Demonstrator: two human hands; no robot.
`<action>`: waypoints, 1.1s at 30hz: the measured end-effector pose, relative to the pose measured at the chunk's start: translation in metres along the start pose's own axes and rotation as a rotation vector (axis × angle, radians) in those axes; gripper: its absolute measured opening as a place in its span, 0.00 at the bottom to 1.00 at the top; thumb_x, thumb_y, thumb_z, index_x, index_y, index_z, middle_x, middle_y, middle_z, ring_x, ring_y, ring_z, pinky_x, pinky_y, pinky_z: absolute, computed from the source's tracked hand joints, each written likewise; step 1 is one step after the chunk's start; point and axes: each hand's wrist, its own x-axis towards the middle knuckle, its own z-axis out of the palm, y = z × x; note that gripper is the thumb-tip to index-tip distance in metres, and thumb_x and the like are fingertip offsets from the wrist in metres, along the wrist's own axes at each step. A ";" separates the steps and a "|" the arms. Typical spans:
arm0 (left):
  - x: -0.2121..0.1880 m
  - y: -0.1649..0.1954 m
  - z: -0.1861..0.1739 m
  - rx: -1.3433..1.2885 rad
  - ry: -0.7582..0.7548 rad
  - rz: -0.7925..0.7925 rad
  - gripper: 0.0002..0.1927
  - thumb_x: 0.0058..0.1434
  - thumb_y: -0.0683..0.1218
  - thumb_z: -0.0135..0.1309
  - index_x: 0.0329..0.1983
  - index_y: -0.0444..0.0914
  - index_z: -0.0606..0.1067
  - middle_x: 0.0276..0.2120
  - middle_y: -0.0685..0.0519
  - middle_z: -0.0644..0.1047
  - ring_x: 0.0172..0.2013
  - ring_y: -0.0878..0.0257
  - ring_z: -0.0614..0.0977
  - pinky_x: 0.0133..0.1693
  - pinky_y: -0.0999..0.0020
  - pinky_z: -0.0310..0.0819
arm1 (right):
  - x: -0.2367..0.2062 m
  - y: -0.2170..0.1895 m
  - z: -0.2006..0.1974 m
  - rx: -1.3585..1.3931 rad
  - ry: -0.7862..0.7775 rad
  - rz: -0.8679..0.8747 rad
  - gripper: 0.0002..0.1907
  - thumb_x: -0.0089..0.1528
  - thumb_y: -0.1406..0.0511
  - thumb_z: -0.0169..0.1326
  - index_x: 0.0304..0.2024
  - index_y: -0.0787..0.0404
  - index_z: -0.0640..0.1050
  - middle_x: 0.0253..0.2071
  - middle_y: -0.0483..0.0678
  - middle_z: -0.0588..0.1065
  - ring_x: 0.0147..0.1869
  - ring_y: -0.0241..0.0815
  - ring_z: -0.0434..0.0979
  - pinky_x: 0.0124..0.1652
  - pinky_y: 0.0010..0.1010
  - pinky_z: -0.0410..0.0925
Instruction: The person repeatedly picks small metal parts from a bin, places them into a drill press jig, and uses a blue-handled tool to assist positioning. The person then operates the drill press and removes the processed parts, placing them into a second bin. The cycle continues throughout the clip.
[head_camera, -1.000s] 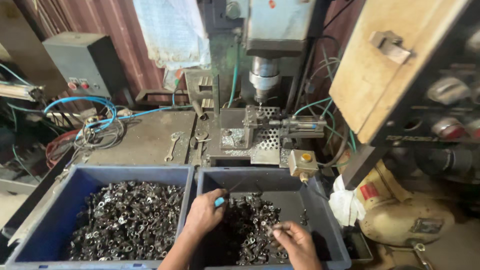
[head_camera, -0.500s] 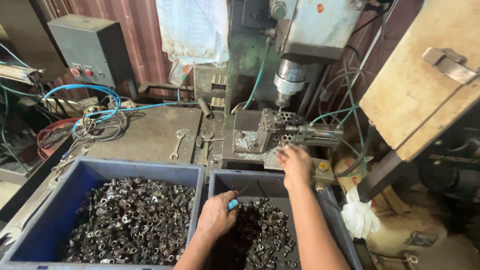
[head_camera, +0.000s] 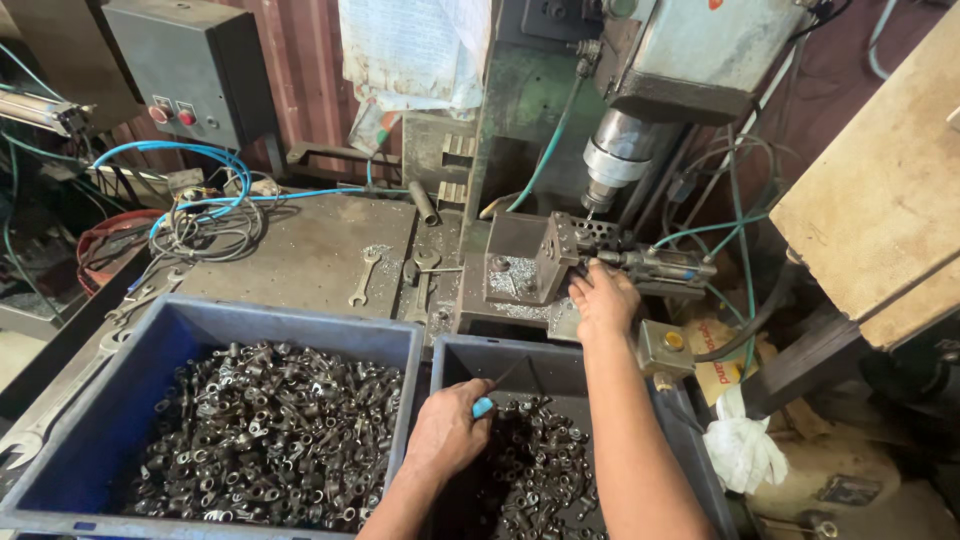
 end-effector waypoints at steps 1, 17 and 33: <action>-0.001 0.001 -0.001 0.003 -0.007 -0.007 0.15 0.55 0.43 0.57 0.46 0.38 0.80 0.41 0.41 0.82 0.43 0.42 0.82 0.46 0.52 0.76 | 0.001 0.000 -0.001 0.010 0.004 0.009 0.12 0.63 0.65 0.59 0.46 0.63 0.74 0.47 0.52 0.78 0.48 0.55 0.82 0.41 0.38 0.74; 0.000 0.002 0.000 0.018 0.007 0.007 0.15 0.55 0.43 0.57 0.46 0.38 0.79 0.41 0.41 0.82 0.43 0.42 0.82 0.45 0.51 0.76 | 0.005 -0.010 0.005 0.032 -0.086 0.089 0.15 0.63 0.64 0.57 0.51 0.61 0.75 0.47 0.52 0.78 0.47 0.52 0.79 0.44 0.44 0.71; -0.003 0.005 -0.001 0.033 -0.011 -0.011 0.16 0.56 0.44 0.57 0.48 0.38 0.79 0.43 0.40 0.81 0.44 0.41 0.82 0.46 0.51 0.76 | -0.147 -0.111 -0.095 -1.445 0.059 -0.810 0.22 0.61 0.57 0.59 0.56 0.56 0.80 0.51 0.56 0.79 0.56 0.59 0.77 0.55 0.46 0.69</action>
